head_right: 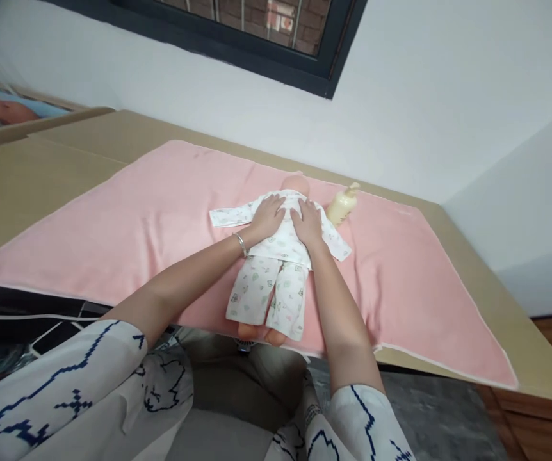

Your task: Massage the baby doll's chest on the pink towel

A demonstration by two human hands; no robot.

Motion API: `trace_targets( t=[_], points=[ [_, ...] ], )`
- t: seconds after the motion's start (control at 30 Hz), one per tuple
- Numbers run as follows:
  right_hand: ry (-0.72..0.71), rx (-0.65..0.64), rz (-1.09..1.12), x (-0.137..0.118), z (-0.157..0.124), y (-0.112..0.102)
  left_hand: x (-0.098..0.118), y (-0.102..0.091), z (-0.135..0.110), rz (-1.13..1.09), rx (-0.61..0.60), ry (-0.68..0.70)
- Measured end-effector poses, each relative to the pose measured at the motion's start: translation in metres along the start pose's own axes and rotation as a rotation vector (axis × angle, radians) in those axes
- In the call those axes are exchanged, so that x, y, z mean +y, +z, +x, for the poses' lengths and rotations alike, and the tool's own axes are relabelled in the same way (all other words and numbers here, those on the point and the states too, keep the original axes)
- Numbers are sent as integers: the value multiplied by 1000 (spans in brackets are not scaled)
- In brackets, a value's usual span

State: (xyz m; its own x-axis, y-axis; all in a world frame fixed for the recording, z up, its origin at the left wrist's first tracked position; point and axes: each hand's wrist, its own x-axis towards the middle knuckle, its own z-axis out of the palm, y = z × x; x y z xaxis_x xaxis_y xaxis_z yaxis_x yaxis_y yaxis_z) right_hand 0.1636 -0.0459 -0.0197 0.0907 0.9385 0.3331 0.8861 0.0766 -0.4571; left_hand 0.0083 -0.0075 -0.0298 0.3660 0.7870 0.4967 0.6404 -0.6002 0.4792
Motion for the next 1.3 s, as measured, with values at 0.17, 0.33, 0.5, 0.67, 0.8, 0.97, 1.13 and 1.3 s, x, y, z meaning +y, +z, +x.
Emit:
trace_targets(
  t=[0.17,0.33,0.5,0.67,0.8,0.97,1.13,1.3],
  points=[
    [26,-3,-2,-3,1,-3,-3,0,3,-19,-4,-11],
    [10,27,-89,-19,-7,-13,2,-4,0,6,-8,-35],
    [129,82,-350,-61,-24,-17,3,-5,-2,38,14,-63],
    [157,32,-331,-72,-26,-14,-1,-5,1,54,-77,-39],
    [83,-7,-102,-39,-11,-13,12,-12,-1,126,-118,-15],
    [-11,-34,2,-13,0,-13,34,-22,-6,197,-175,166],
    [91,-3,-141,-43,-13,-18,19,-24,2,129,-217,152],
    [175,9,-325,-71,-27,-21,-2,-29,11,68,-353,190]
  ],
)
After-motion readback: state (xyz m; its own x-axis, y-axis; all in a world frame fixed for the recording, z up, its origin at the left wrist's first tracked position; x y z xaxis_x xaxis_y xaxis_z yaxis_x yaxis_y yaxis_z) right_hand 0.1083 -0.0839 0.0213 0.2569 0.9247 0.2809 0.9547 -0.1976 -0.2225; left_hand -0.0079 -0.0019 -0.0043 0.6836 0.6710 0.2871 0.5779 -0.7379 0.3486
